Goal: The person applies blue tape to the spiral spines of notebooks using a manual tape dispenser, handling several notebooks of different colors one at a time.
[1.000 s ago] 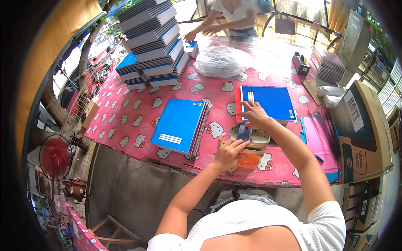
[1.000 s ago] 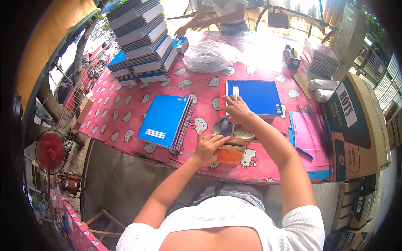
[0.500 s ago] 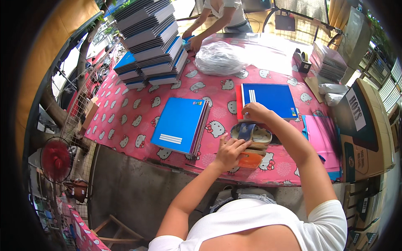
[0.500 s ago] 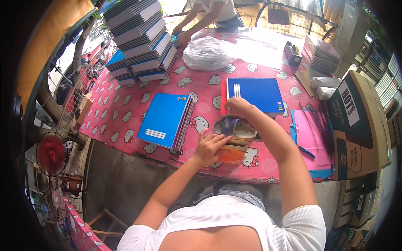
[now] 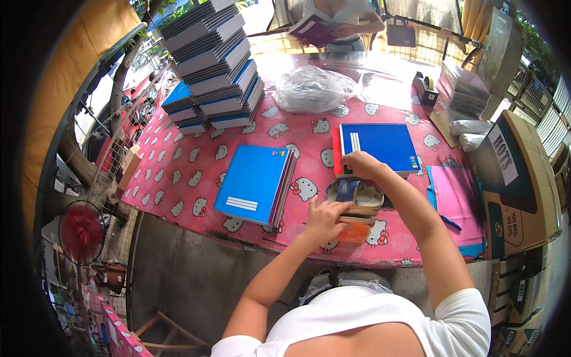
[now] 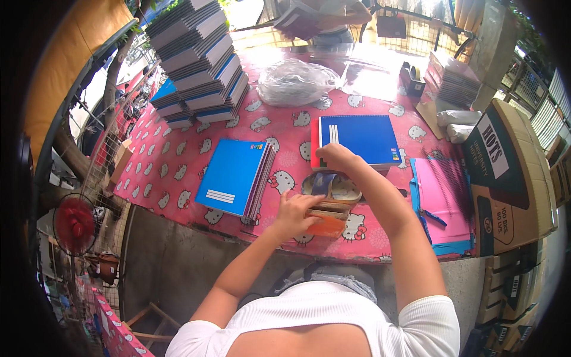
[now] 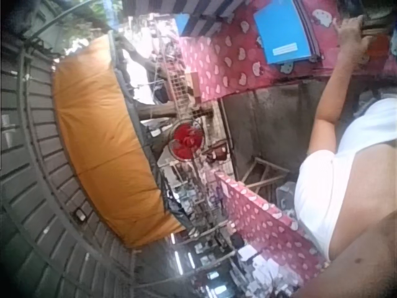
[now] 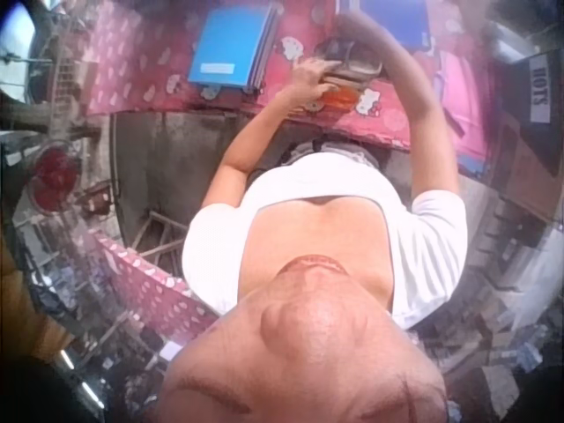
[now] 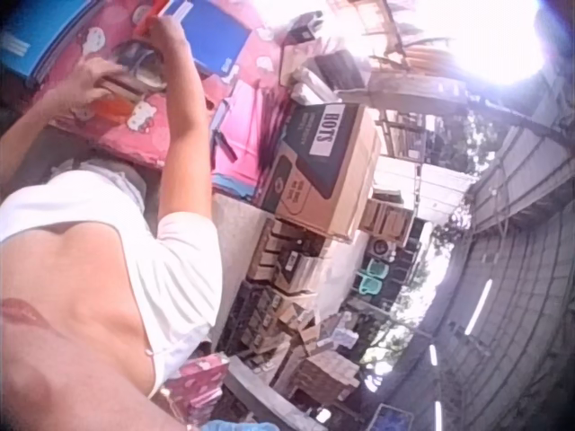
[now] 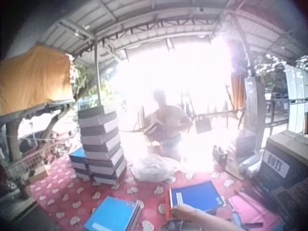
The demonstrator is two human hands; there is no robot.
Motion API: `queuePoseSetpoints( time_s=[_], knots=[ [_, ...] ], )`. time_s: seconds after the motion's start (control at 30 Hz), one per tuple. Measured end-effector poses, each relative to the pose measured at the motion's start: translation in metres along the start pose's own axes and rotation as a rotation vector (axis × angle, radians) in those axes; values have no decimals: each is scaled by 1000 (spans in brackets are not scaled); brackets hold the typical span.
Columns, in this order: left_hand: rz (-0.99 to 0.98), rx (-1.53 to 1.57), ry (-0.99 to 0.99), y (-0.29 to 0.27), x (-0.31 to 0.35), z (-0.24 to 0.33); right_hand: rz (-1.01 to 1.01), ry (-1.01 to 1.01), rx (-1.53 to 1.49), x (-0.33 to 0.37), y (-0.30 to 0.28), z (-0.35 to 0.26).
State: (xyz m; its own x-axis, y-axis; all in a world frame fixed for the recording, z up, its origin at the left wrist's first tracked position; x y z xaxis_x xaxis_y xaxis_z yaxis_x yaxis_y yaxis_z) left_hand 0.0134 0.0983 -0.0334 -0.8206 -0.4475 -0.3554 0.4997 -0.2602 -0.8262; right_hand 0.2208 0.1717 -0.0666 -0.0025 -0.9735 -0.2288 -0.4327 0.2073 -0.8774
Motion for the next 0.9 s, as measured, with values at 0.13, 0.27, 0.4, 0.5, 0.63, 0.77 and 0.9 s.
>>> queuePoseSetpoints(
  time_s=[0.13, 0.27, 0.4, 0.5, 0.63, 0.77, 0.9],
  knots=[
    [39, 948, -494, 1, -36, -17, 572, 214, -149, 18, -69, 8],
    [95, 1787, -1055, 1, -75, -35, 627, -126, 59, 65, -111, -85],
    [269, 1424, -957, 16, -105, -44, 298, -258, -38, 123, -78, -138],
    [177, 1056, -504, -21, -83, -24, 512, -42, -476, 154, -109, -118],
    [82, 1017, -310, -73, -51, -10, 732, 344, -691, 217, -116, -33],
    [101, 913, -231, -100, -29, -7, 727, 285, -750, 232, -79, -31],
    [239, 759, -318, -109, -9, -19, 810, 145, -359, 229, -71, -64]
  ],
)
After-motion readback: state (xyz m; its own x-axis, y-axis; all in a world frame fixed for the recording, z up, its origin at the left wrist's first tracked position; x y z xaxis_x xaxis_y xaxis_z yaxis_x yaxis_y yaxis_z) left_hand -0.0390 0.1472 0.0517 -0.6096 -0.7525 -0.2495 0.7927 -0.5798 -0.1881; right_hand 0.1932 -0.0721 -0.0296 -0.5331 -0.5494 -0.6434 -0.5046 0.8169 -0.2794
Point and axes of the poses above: each hand's wrist, its own x-axis away from the middle knuckle, its own y-axis out of the palm, z = x × y, the point moved 5 cm from there along -x, towards the middle knuckle, and after that the axes turned 9 degrees about z, right-handed, at the moved point
